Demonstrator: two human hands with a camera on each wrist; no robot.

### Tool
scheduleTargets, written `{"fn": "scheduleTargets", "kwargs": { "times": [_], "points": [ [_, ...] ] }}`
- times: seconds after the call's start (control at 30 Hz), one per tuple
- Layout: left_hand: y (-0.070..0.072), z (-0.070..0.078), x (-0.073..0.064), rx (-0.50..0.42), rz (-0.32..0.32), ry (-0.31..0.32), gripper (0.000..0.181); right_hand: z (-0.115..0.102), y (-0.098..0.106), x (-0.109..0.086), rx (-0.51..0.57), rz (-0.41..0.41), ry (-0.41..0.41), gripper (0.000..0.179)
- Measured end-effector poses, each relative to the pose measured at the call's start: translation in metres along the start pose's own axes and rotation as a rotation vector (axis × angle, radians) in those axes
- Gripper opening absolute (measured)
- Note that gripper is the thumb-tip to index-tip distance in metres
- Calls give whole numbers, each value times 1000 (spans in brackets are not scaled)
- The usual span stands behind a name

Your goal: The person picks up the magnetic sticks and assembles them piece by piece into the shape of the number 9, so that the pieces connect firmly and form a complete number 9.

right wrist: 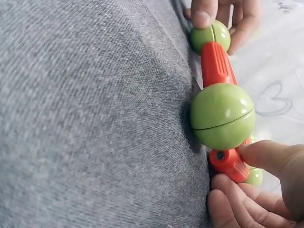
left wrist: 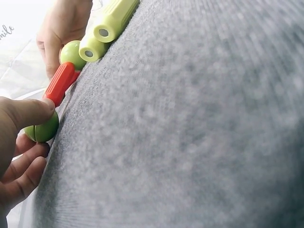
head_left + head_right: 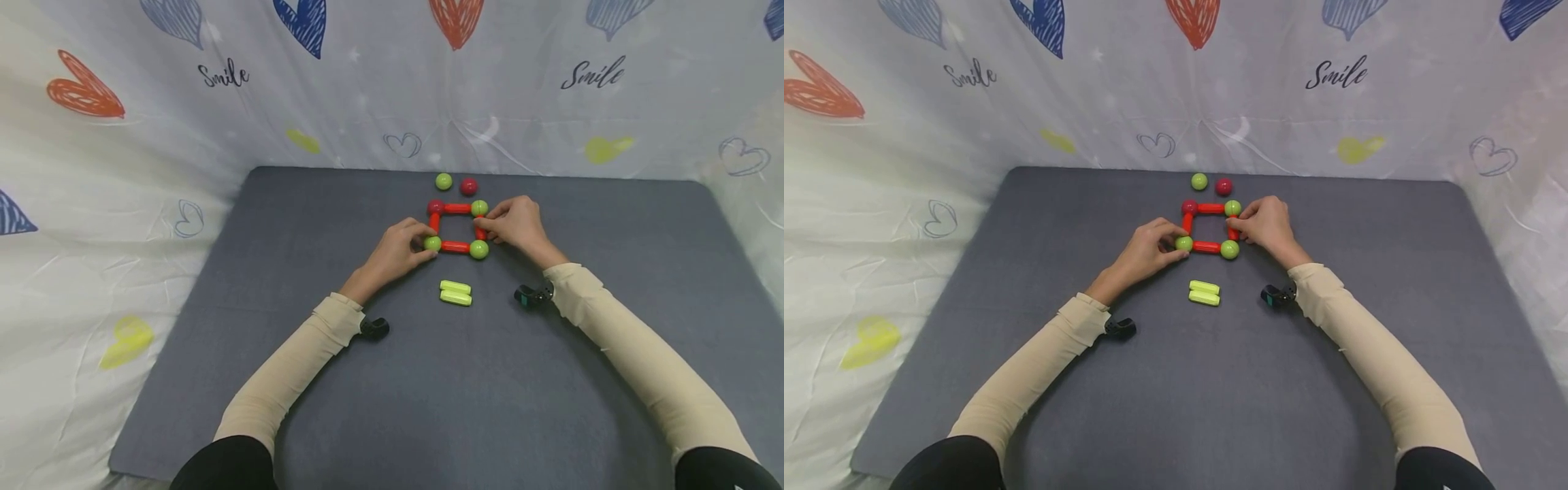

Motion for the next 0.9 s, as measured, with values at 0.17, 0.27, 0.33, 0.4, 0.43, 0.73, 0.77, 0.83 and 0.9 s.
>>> {"fn": "scheduleTargets", "kwargs": {
  "times": [0.17, 0.27, 0.33, 0.4, 0.43, 0.73, 0.77, 0.83, 0.9],
  "points": [
    [0, 0, 1, -1, 0, 3, 35, -1, 0, 1, -8, -1, -3, 26],
    [0, 0, 0, -6, -1, 6, 35, -1, -1, 2, -6, 2, -1, 25],
    [0, 0, 0, -9, -2, 8, 35, -1, -1, 2, -1, 4, 0, 25],
    [0, 0, 0, -11, -2, 11, 35, 0, -1, 3, 7, 5, -1, 25],
    [-1, 0, 0, -11, -2, 11, 35, 0, -1, 4, 10, 5, -3, 25],
    [-2, 0, 0, -10, -1, 17, 35, -1, -1, 3, 33, 3, -38, 26],
    [-2, 0, 0, -10, 2, 15, 35, -2, -1, 3, 35, 4, -40, 26],
    [-2, 0, 0, -10, 7, 12, 35, -2, -1, 3, 40, 10, -46, 26],
    [-2, 0, 0, -9, 14, 11, 35, -3, -1, 2, 44, 11, -57, 26]
  ]
}}
Point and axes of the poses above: each hand's wrist, its own x-axis towards the middle knuckle, its own y-axis out of the back of the hand, z = x × y, the point moved 3 cm from there along x, towards the middle knuckle, and after that the axes turned 1 degree about x, right-handed, at the moved point
